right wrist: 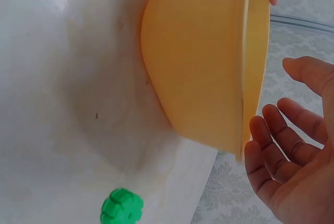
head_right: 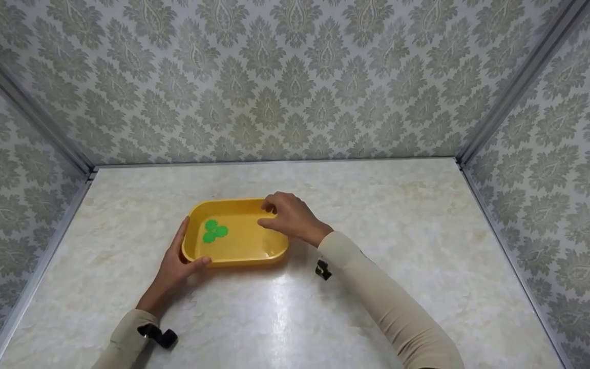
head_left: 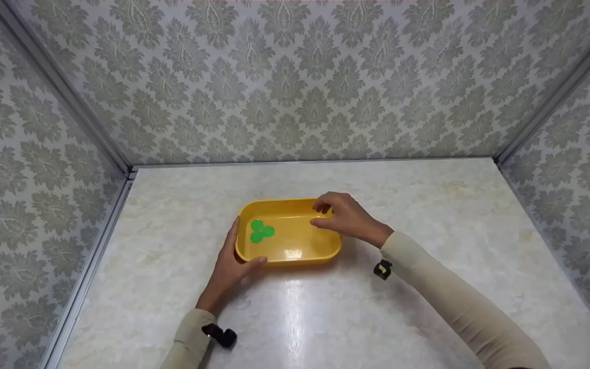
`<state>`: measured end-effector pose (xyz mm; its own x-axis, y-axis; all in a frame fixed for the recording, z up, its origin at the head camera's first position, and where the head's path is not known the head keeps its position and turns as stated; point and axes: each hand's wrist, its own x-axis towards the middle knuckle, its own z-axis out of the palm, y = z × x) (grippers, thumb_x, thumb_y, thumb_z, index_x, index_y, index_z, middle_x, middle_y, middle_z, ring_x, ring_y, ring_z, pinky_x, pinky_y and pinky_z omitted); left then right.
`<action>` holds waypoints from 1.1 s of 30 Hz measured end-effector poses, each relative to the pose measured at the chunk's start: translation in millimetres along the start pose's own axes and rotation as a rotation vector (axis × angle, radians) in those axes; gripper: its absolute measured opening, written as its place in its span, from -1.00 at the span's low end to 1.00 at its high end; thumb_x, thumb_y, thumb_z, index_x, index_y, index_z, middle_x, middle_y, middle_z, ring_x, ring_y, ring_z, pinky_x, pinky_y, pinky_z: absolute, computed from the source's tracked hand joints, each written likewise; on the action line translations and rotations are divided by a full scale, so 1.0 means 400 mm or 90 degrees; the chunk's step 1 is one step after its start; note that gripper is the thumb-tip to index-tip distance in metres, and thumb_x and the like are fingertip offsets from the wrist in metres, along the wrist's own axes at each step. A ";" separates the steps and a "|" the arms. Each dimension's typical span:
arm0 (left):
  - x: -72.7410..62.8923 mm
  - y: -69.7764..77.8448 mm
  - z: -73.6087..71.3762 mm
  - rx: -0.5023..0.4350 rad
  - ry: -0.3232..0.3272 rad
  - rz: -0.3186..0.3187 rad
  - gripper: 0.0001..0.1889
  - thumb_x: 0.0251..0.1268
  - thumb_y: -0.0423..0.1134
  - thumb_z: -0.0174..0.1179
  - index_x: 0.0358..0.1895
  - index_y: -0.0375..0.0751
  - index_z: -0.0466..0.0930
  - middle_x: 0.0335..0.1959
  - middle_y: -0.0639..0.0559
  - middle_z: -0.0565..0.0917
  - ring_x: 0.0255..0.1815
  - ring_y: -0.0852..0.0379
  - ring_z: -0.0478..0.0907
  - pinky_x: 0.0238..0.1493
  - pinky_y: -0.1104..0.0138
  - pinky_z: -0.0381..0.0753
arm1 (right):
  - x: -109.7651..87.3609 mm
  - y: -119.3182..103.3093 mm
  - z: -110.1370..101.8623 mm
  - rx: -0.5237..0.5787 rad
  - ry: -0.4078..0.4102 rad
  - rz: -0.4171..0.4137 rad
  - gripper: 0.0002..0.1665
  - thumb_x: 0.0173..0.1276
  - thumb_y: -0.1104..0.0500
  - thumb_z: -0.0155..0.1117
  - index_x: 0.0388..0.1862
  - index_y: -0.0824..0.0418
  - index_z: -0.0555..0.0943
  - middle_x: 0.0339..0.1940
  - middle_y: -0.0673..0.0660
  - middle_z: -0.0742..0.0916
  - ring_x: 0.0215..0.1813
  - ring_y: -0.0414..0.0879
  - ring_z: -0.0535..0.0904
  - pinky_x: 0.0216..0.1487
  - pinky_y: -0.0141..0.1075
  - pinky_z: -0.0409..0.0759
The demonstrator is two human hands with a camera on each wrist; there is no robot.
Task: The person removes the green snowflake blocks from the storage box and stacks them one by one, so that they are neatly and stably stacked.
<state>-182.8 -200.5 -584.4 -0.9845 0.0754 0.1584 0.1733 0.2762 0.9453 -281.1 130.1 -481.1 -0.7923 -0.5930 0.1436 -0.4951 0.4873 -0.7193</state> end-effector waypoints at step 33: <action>0.003 -0.003 0.000 -0.006 0.000 -0.006 0.26 0.29 -0.20 0.61 0.87 0.01 -0.16 0.85 -0.06 0.02 0.79 -0.08 0.08 0.72 -0.08 0.11 | 0.083 -0.030 0.182 0.059 -0.057 0.063 -0.56 0.46 0.13 0.56 0.17 0.37 0.77 0.08 0.22 0.82 0.04 0.02 0.68 0.21 -0.09 0.69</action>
<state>-184.2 -200.8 -585.3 -0.9860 0.0724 0.1501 0.1642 0.2681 0.9493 -275.3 57.9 -517.1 -0.7987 -0.6016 0.0113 -0.3778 0.4868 -0.7876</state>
